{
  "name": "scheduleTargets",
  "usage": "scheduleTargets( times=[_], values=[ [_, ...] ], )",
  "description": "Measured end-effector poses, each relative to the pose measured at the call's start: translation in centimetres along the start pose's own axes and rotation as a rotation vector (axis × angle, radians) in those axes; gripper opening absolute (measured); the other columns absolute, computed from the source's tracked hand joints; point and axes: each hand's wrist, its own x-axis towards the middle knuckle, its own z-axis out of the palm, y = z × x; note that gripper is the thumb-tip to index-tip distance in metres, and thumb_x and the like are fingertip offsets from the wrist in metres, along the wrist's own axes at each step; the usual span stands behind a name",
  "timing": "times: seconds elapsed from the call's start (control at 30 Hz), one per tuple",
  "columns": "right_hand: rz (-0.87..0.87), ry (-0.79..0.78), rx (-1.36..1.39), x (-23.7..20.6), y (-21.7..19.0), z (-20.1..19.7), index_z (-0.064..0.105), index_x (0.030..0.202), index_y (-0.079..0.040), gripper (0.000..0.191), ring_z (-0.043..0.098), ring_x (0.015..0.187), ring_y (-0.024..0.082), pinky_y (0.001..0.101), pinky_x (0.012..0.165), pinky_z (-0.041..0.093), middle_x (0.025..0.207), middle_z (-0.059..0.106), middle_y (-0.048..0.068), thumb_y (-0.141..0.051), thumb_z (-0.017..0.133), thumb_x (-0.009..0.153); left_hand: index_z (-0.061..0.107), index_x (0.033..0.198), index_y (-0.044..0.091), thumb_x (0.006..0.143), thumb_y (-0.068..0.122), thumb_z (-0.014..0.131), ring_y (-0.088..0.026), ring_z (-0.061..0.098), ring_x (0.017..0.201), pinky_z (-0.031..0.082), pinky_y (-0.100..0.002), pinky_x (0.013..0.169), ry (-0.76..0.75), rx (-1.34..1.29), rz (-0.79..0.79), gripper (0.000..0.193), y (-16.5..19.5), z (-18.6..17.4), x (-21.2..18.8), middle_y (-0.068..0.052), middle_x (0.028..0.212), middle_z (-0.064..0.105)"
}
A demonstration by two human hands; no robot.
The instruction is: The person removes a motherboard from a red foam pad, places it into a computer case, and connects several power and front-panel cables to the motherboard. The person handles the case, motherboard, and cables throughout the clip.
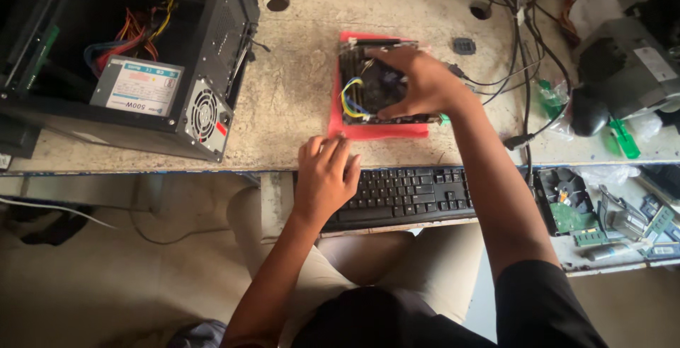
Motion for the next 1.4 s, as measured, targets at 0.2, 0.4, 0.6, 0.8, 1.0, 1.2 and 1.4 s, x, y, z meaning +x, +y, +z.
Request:
scheduleTargets(
  times=[0.2, 0.4, 0.6, 0.8, 1.0, 1.2, 1.4],
  values=[
    [-0.025, 0.128, -0.025, -0.3, 0.2, -0.8, 0.053, 0.148, 0.001, 0.105, 0.063, 0.115, 0.043, 0.0464, 0.103, 0.049, 0.127, 0.066, 0.025, -0.032, 0.097, 0.058, 0.066, 0.114, 0.001, 0.089, 0.021, 0.071, -0.034, 0.056, 0.109, 0.044, -0.051, 0.094, -0.015, 0.023, -0.008, 0.032, 0.7, 0.6, 0.0, -0.013, 0.12, 0.066],
    [0.056, 0.07, 0.026, -0.6, -0.5, 0.2, 0.055, 0.148, -0.002, 0.103, 0.063, 0.109, 0.041, 0.0462, 0.098, 0.051, 0.121, 0.067, 0.024, -0.028, 0.095, 0.056, 0.067, 0.115, 0.002, 0.088, 0.022, 0.073, -0.031, 0.055, 0.106, 0.041, -0.051, 0.093, 0.001, 0.068, -0.012, 0.034, 1.1, 1.4, -0.2, -0.011, 0.117, 0.066],
    [-0.045, 0.054, 0.073, -0.1, 0.0, 1.2, 0.055, 0.146, -0.002, 0.102, 0.062, 0.113, 0.041, 0.0462, 0.101, 0.049, 0.126, 0.065, 0.023, -0.027, 0.096, 0.056, 0.066, 0.112, 0.004, 0.089, 0.02, 0.073, -0.03, 0.056, 0.107, 0.041, -0.05, 0.095, 0.029, 0.035, -0.011, 0.028, 0.5, 1.8, -0.4, -0.009, 0.117, 0.066],
    [-0.045, 0.063, 0.045, -0.5, 0.2, 1.6, 0.054, 0.147, -0.002, 0.103, 0.061, 0.114, 0.042, 0.0463, 0.101, 0.049, 0.127, 0.065, 0.023, -0.026, 0.096, 0.055, 0.067, 0.112, 0.004, 0.089, 0.019, 0.074, -0.03, 0.056, 0.106, 0.042, -0.05, 0.095, 0.005, 0.022, -0.024, 0.028, 0.8, 1.7, -0.2, -0.009, 0.117, 0.066],
    [-0.033, 0.109, 0.122, -1.1, 0.1, 1.5, 0.056, 0.147, -0.002, 0.101, 0.063, 0.113, 0.039, 0.0442, 0.102, 0.05, 0.123, 0.067, 0.022, -0.024, 0.095, 0.056, 0.065, 0.11, 0.004, 0.09, 0.017, 0.074, -0.032, 0.06, 0.107, 0.045, -0.049, 0.092, -0.035, -0.066, -0.022, 0.026, 1.8, -1.3, 0.7, -0.01, 0.116, 0.067],
    [-0.109, 0.363, 0.364, -3.4, 4.6, 1.7, 0.06, 0.136, 0.003, 0.083, 0.062, 0.136, 0.036, 0.044, 0.119, 0.048, 0.145, 0.062, 0.023, -0.015, 0.087, 0.06, 0.065, 0.119, 0.003, 0.095, 0.015, 0.07, -0.032, 0.066, 0.112, 0.048, -0.046, 0.101, 0.172, 0.015, 0.033, 0.027, -0.5, -9.5, 1.2, -0.014, 0.118, 0.069],
    [-0.035, 0.786, 1.297, -6.5, 10.2, 3.4, 0.051, 0.145, 0.002, 0.072, 0.065, 0.118, 0.026, 0.0393, 0.105, 0.053, 0.136, 0.063, 0.015, -0.03, 0.081, 0.088, 0.065, 0.138, 0.0, 0.106, 0.035, 0.064, -0.036, 0.048, 0.146, 0.018, -0.061, 0.12, 0.142, 0.752, -0.095, 0.047, -4.6, -16.7, 3.0, -0.013, 0.14, 0.067]
  ],
)
